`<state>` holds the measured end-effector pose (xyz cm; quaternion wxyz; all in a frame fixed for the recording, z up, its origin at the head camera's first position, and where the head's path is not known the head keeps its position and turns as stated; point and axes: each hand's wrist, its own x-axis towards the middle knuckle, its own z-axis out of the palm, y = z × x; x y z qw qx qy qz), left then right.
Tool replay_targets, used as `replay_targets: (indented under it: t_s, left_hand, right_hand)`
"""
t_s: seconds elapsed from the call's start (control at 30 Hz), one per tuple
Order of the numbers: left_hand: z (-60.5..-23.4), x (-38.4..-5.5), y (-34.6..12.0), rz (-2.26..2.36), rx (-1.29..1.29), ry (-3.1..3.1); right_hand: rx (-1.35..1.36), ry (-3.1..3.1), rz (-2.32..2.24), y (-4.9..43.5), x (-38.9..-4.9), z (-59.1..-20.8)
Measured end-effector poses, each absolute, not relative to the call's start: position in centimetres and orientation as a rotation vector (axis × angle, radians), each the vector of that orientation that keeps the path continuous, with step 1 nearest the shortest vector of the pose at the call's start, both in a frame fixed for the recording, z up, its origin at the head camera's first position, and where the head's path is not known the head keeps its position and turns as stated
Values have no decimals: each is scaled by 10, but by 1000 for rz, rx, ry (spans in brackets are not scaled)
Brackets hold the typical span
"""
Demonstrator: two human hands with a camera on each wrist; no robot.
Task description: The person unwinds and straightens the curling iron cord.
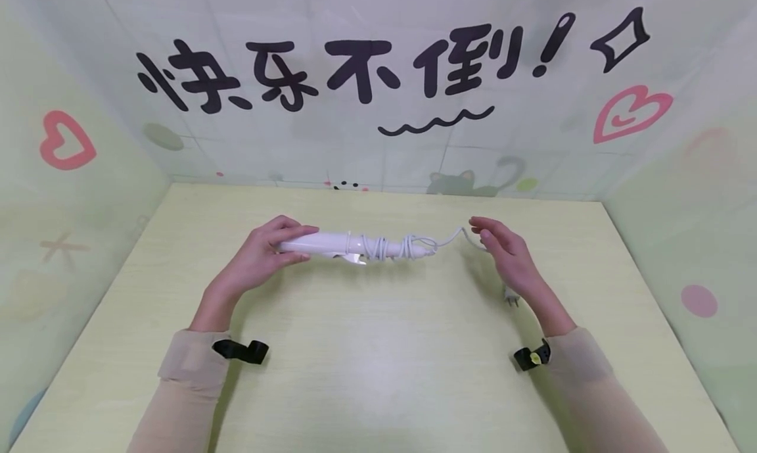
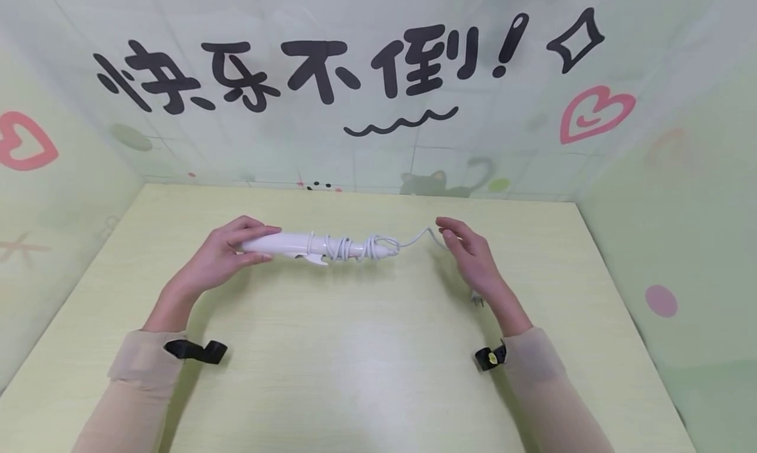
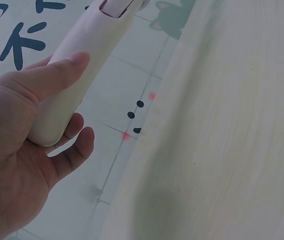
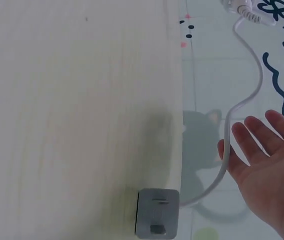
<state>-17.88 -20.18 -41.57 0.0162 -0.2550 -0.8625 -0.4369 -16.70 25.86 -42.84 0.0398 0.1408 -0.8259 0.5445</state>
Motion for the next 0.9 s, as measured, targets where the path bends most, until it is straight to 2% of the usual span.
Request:
replay_targets:
  t_s: [0.9]
  left_hand:
    - [-417,-179,-200,-1356,-790,-2708]
  right_hand:
    - [506,-2635,1672,243,-168,-423]
